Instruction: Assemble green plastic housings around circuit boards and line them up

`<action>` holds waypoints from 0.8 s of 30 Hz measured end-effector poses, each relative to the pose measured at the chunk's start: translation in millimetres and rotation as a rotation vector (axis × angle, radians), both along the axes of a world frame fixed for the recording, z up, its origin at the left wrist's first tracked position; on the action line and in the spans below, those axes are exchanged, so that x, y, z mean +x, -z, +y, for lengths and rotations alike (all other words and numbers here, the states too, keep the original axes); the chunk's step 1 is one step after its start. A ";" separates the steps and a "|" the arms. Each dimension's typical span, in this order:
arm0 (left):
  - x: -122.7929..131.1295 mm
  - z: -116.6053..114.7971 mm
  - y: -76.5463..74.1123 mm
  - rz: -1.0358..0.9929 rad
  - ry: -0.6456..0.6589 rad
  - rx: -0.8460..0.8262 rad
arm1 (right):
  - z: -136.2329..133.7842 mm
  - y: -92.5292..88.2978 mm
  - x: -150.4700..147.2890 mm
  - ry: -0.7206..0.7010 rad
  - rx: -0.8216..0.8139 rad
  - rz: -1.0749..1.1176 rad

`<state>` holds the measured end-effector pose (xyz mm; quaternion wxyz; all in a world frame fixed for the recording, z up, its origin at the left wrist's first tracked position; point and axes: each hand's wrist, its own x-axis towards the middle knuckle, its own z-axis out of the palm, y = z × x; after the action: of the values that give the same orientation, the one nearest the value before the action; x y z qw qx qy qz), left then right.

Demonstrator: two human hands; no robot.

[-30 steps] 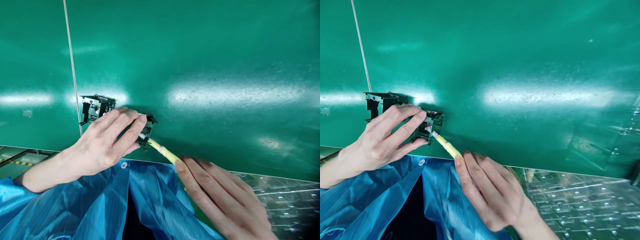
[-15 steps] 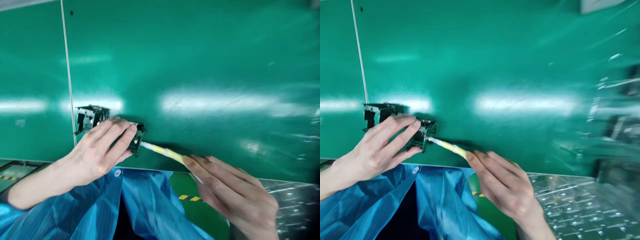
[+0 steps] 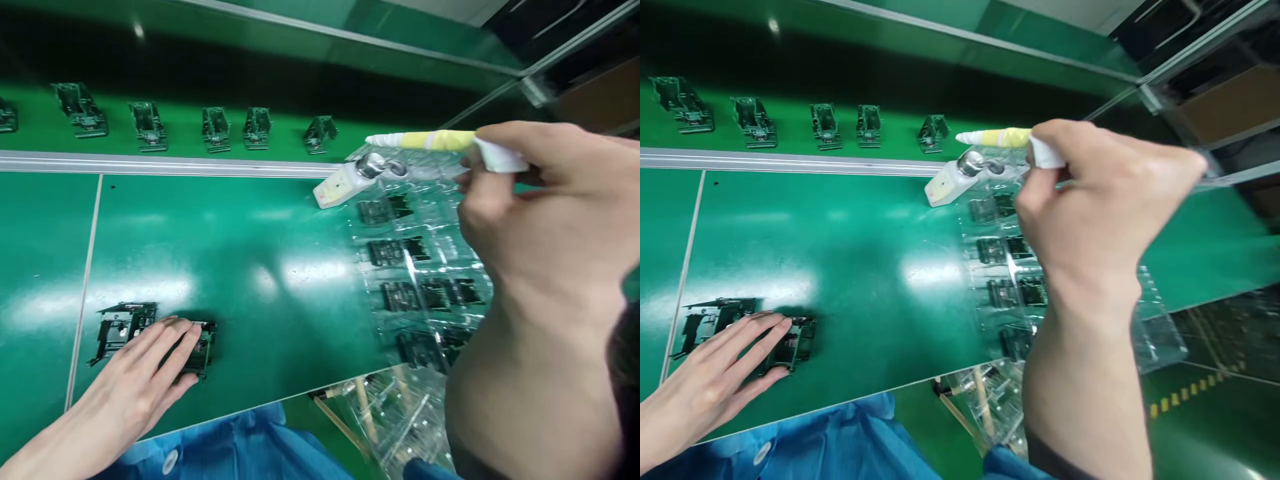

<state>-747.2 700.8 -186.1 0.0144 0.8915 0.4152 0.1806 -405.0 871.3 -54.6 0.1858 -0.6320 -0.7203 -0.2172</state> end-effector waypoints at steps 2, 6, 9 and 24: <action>-0.6 -1.0 5.5 -0.018 0.022 0.027 | 13.2 -17.5 -5.3 0.088 -0.021 -0.082; -1.2 -0.2 10.8 -0.028 0.026 0.057 | 31.3 -31.3 -5.9 0.150 -0.236 -0.163; -0.5 2.1 9.3 -0.022 0.028 0.050 | 43.4 -37.7 -5.7 0.132 -0.307 -0.160; 0.1 6.9 3.1 -0.045 0.007 0.062 | 52.9 -53.2 -5.8 0.243 -0.387 -0.035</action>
<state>-747.1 707.7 -189.1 -0.0035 0.8887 0.4058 0.2134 -410.8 924.2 -1.4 0.0208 -0.7342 -0.6702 -0.1067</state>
